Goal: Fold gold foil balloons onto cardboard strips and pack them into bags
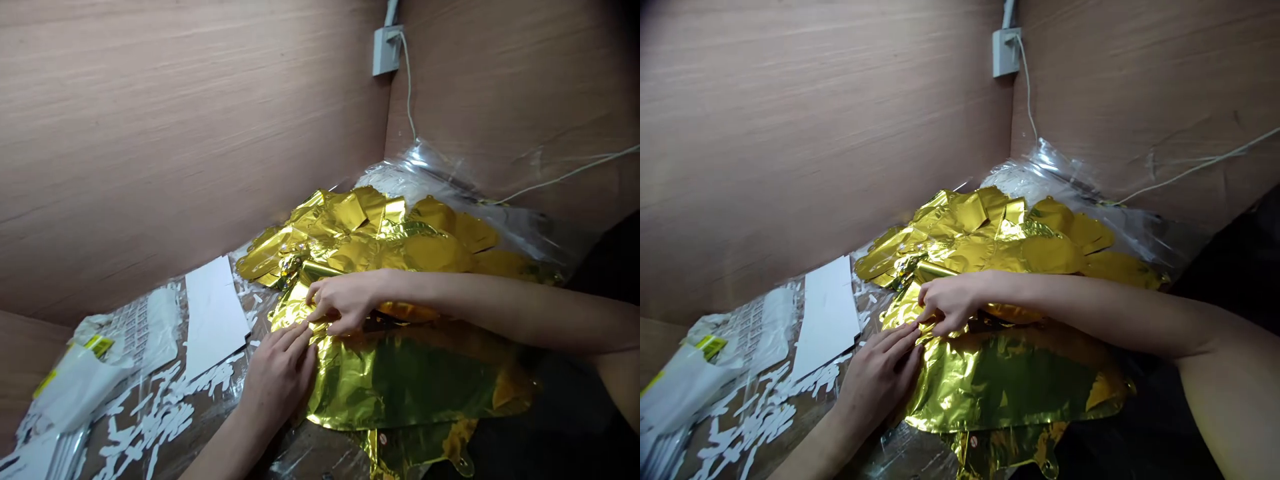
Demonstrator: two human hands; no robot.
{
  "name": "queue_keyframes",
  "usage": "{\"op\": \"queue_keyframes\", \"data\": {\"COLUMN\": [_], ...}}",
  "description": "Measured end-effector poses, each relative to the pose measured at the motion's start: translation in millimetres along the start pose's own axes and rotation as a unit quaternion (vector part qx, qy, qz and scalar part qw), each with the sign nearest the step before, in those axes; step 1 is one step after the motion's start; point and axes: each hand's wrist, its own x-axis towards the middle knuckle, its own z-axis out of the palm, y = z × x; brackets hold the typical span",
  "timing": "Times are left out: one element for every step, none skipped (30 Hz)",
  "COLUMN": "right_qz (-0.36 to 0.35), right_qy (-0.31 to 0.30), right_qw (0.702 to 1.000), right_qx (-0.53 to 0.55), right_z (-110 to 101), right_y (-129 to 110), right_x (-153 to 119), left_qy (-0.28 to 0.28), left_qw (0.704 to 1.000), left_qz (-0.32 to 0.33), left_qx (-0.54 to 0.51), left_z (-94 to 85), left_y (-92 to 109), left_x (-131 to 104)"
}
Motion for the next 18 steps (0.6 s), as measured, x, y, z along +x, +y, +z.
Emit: {"op": "queue_keyframes", "data": {"right_qz": [0.021,0.049,0.079,0.104,0.117,0.119,0.114,0.105,0.098,0.092,0.087,0.083,0.079,0.076,0.075,0.074,0.074,0.074], "right_qy": [0.008,0.023,0.042,0.062,0.078,0.087,0.091,0.093,0.096,0.099,0.102,0.106,0.109,0.112,0.115,0.114,0.112,0.108], "right_qw": [1.000,0.998,0.996,0.993,0.990,0.989,0.989,0.990,0.990,0.991,0.991,0.991,0.991,0.990,0.990,0.990,0.991,0.991], "right_qx": [0.017,0.024,0.021,0.012,0.001,-0.005,-0.003,0.003,0.009,0.015,0.020,0.024,0.026,0.026,0.024,0.022,0.020,0.018], "right_z": [-1,-2,-2,-1,1,3,6,9,12,14,16,17,18,19,19,19,19,19], "right_y": [4,8,12,16,19,22,24,26,28,30,32,34,35,37,38,38,38,38], "right_x": [-1,-2,-3,-5,-7,-9,-10,-12,-13,-13,-13,-13,-13,-13,-13,-13,-13,-13], "left_qy": [0.000,-0.001,-0.005,-0.011,-0.017,-0.019,-0.017,-0.014,-0.012,-0.016,-0.025,-0.038,-0.053,-0.063,-0.070,-0.075,-0.083,-0.098], "left_qw": [1.000,1.000,1.000,1.000,1.000,1.000,1.000,0.999,0.998,0.996,0.993,0.989,0.983,0.977,0.970,0.963,0.958,0.955], "left_qz": [0.004,0.008,0.012,0.014,0.016,0.012,0.004,-0.009,-0.023,-0.034,-0.041,-0.045,-0.050,-0.059,-0.071,-0.083,-0.091,-0.090], "left_qx": [0.007,0.011,0.012,0.010,0.005,-0.005,-0.020,-0.040,-0.062,-0.086,-0.111,-0.138,-0.166,-0.194,-0.222,-0.245,-0.260,-0.266], "left_z": [-0.4,-1.5,-3.4,-6.3,-10.2,-15.1,-20.8,-27.1,-33.3,-38.9,-43.5,-46.4,-47.6,-47.2,-45.4,-42.6,-39.4,-36.3], "left_y": [0,-1,-2,-4,-8,-11,-15,-20,-24,-27,-31,-34,-37,-40,-43,-46,-49,-52], "left_x": [1,3,4,6,7,9,11,14,16,19,22,25,28,30,33,36,39,43]}}
